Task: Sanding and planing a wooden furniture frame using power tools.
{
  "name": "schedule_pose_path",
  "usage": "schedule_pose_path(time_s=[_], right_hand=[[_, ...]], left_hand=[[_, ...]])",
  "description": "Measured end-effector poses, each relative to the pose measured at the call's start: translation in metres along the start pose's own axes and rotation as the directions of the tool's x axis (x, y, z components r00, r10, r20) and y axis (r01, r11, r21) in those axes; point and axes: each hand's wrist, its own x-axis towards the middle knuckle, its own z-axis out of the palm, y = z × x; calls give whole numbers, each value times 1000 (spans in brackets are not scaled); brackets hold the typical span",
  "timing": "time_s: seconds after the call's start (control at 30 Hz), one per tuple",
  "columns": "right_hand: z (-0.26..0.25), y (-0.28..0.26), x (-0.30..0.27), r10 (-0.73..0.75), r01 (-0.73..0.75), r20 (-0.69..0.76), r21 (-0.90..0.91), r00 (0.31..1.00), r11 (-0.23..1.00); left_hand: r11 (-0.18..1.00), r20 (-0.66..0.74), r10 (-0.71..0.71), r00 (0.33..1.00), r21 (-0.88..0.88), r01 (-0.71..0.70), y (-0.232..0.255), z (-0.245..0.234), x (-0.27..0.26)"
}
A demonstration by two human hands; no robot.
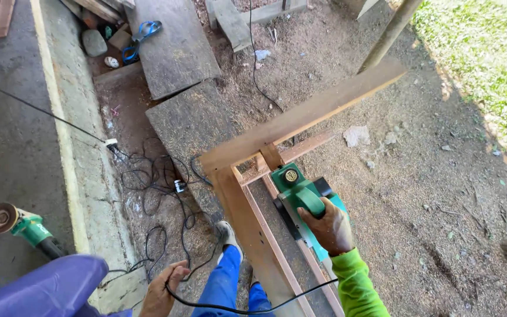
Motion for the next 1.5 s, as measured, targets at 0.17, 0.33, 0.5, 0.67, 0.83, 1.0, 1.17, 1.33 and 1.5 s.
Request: schedule_pose_path(time_s=[0.17, 0.33, 0.5, 0.67, 0.83, 1.0, 1.17, 1.33, 1.5], right_hand=[[12, -25, 27, 29, -29, -3, -6, 1000, 1000], [24, -54, 56, 2, -5, 31, 124, 1000, 992], [41, -70, 89, 56, -59, 44, 90, 997, 994], [55, -84, 115, 65, -68, 47, 63, 997, 996], [69, -97, 138, 6, -9, 23, 165, 1000, 986], [83, -103, 161, -39, 33, 20, 235, 999, 971], [84, -118, 162, -7, 0, 28, 218, 1000, 976], [80, -141, 146, 21, -70, 130, 378, 991, 923], [91, -147, 132, 27, -123, 216, 446, 976, 886]], left_hand=[[997, -12, -3, 1000, -75, 2, 12, -23, 34], [995, 16, -31, 999, 100, 29, 88, -39, 63], [988, 22, -70, 997, 142, 66, 101, -50, 88], [992, 28, -73, 997, 106, 70, 92, -61, 98], [996, 34, -62, 997, 65, 60, 81, -73, 102], [997, 3, -78, 997, 23, 78, 52, -83, 104], [992, -47, -126, 991, -20, 125, 24, -97, 102], [974, -144, -167, 975, 129, 186, 21, -113, 95], [804, -82, -253, 964, 537, 257, 71, -130, 82]])
